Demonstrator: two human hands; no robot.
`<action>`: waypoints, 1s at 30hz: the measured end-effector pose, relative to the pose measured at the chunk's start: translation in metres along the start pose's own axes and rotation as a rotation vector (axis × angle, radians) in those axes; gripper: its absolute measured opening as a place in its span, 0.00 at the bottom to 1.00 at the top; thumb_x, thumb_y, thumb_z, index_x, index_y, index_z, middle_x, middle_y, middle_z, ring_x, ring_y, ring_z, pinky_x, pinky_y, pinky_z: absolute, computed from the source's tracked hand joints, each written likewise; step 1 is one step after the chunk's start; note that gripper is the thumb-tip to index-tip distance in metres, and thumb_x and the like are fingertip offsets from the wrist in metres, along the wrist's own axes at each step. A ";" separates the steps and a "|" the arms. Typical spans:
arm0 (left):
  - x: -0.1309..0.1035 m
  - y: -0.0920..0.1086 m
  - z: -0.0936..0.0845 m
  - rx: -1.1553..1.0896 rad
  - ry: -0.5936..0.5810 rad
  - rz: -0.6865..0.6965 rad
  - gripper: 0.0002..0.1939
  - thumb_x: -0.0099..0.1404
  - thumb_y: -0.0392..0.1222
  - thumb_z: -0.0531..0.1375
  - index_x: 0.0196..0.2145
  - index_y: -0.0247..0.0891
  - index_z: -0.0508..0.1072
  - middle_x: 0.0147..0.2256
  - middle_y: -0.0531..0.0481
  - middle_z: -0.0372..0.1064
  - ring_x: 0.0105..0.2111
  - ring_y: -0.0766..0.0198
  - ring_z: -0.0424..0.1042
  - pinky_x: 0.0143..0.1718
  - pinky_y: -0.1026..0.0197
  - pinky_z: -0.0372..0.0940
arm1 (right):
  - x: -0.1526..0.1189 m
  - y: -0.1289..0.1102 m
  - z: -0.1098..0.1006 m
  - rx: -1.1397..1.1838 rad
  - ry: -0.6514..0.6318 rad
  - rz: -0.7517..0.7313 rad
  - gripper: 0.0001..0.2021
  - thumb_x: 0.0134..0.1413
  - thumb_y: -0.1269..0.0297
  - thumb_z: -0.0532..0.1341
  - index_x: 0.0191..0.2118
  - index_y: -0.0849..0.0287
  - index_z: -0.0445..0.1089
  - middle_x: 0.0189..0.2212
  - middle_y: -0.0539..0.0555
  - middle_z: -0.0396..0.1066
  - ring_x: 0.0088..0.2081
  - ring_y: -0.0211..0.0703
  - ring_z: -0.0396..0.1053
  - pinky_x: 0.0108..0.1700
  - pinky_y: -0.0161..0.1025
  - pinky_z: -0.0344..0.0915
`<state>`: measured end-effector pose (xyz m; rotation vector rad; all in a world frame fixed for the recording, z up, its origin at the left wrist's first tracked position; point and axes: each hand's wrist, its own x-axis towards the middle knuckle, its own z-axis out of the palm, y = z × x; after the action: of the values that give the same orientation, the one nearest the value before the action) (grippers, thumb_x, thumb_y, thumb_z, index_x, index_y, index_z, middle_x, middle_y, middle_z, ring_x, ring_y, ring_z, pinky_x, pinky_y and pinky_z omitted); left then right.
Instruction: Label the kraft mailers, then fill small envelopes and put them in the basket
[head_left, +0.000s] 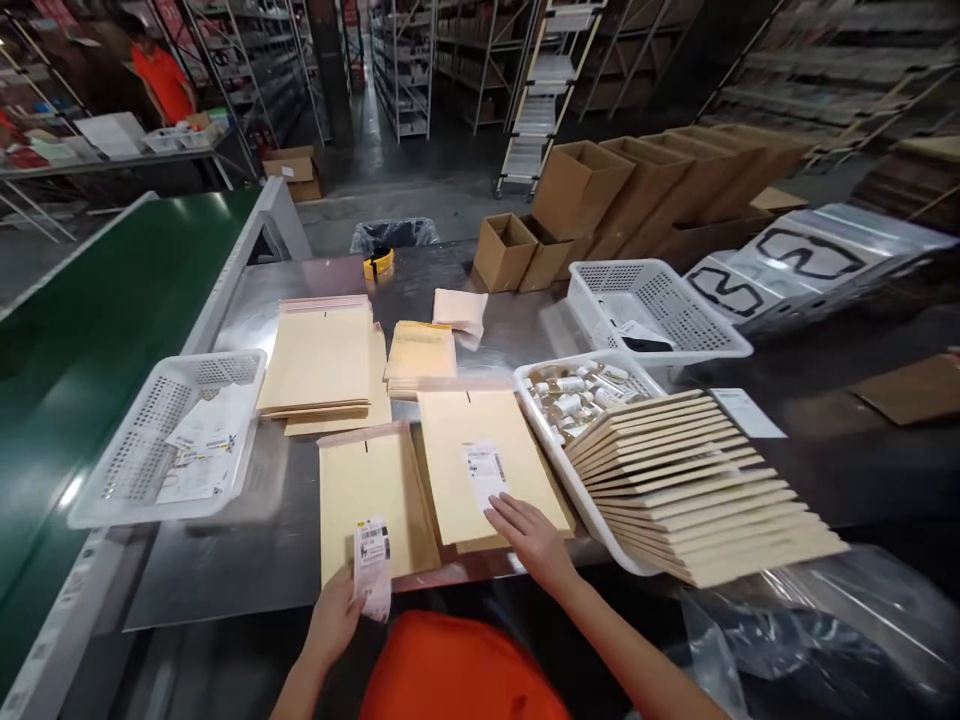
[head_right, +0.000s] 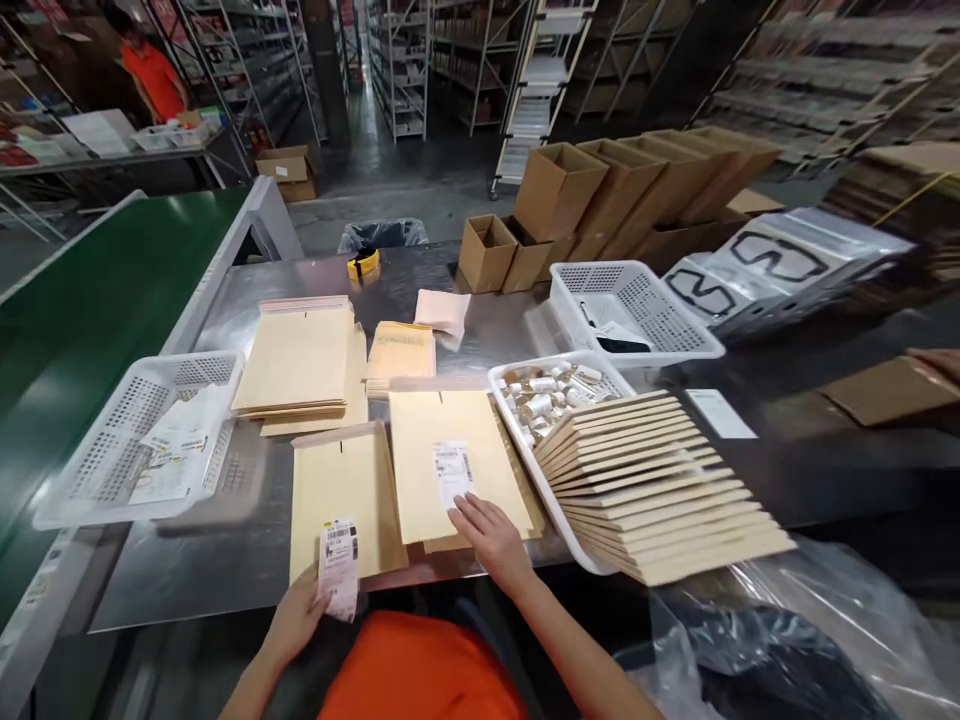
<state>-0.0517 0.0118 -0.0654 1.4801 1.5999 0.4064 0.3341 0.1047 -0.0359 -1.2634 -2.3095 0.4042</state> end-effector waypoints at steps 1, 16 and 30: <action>0.000 -0.004 0.002 0.004 0.015 -0.020 0.24 0.59 0.42 0.57 0.53 0.40 0.77 0.60 0.44 0.68 0.62 0.49 0.64 0.65 0.50 0.54 | -0.012 0.012 0.010 -0.039 -0.054 0.020 0.22 0.61 0.74 0.50 0.50 0.47 0.76 0.51 0.55 0.75 0.56 0.50 0.71 0.53 0.52 0.70; -0.041 0.062 -0.009 -0.193 -0.133 0.080 0.22 0.69 0.51 0.53 0.55 0.44 0.75 0.58 0.42 0.69 0.59 0.51 0.67 0.62 0.51 0.58 | 0.091 -0.143 0.074 1.044 -0.140 0.511 0.12 0.48 0.58 0.65 0.39 0.56 0.72 0.31 0.51 0.73 0.32 0.41 0.71 0.34 0.37 0.69; 0.006 0.049 -0.010 -0.742 0.349 -0.267 0.24 0.52 0.63 0.64 0.21 0.38 0.69 0.18 0.56 0.64 0.22 0.66 0.64 0.26 0.64 0.61 | 0.100 -0.163 0.119 0.800 -0.107 0.407 0.06 0.53 0.63 0.61 0.28 0.55 0.73 0.34 0.53 0.71 0.37 0.43 0.70 0.38 0.39 0.68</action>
<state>-0.0283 0.0318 -0.0251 0.6462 1.6234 1.0130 0.1090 0.0988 -0.0340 -1.2655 -1.6371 1.3900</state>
